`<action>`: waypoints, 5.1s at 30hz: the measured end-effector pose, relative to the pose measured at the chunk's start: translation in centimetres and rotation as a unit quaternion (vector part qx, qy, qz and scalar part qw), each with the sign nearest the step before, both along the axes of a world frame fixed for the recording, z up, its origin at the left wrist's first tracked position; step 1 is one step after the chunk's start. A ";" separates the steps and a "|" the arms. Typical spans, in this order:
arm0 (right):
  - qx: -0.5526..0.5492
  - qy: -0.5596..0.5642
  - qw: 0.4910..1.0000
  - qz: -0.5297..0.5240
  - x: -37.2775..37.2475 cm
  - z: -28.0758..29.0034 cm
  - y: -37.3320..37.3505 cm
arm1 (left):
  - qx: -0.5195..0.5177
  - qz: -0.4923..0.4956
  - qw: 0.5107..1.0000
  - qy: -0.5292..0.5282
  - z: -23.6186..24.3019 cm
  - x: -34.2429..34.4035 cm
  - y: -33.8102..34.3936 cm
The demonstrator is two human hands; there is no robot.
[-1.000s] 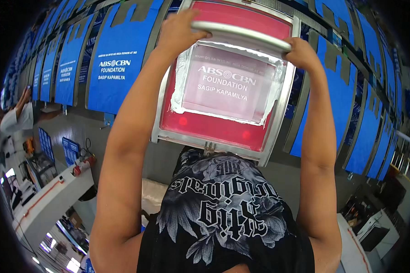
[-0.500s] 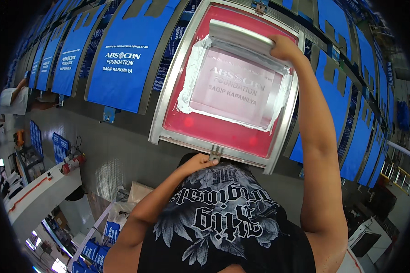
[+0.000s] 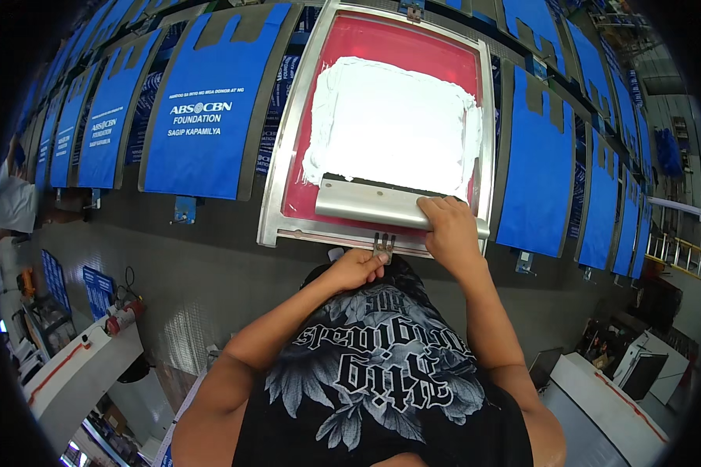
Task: Using a squeegee to apply white ink through a screen onto blue fabric panels on a multi-station printing press.
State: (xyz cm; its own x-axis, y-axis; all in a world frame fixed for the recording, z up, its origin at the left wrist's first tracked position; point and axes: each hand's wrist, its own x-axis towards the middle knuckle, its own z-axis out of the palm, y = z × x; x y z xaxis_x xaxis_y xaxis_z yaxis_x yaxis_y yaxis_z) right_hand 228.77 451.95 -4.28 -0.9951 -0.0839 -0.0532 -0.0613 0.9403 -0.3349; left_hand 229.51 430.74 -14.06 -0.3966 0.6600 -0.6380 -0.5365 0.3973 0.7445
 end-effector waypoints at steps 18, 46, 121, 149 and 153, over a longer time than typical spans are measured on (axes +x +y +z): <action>-0.194 -0.090 0.970 -0.119 -2.2 -4.2 11.9 | -0.125 -0.056 0.987 0.084 -1.2 0.2 -1.0; 0.003 -0.020 0.990 -0.139 1.4 -3.6 8.9 | -0.162 -0.026 0.664 0.730 11.0 -10.1 -2.6; -0.084 -0.098 0.992 -0.020 -25.4 -1.0 20.5 | -0.163 0.113 0.524 0.829 11.2 -31.3 6.3; 0.008 -0.029 0.999 0.013 -0.4 1.8 1.2 | 0.030 -0.004 0.999 -0.032 1.2 0.4 0.1; 0.012 0.002 1.000 -0.025 -0.1 1.1 2.4 | -0.065 -0.043 0.995 -0.058 -0.9 0.1 0.3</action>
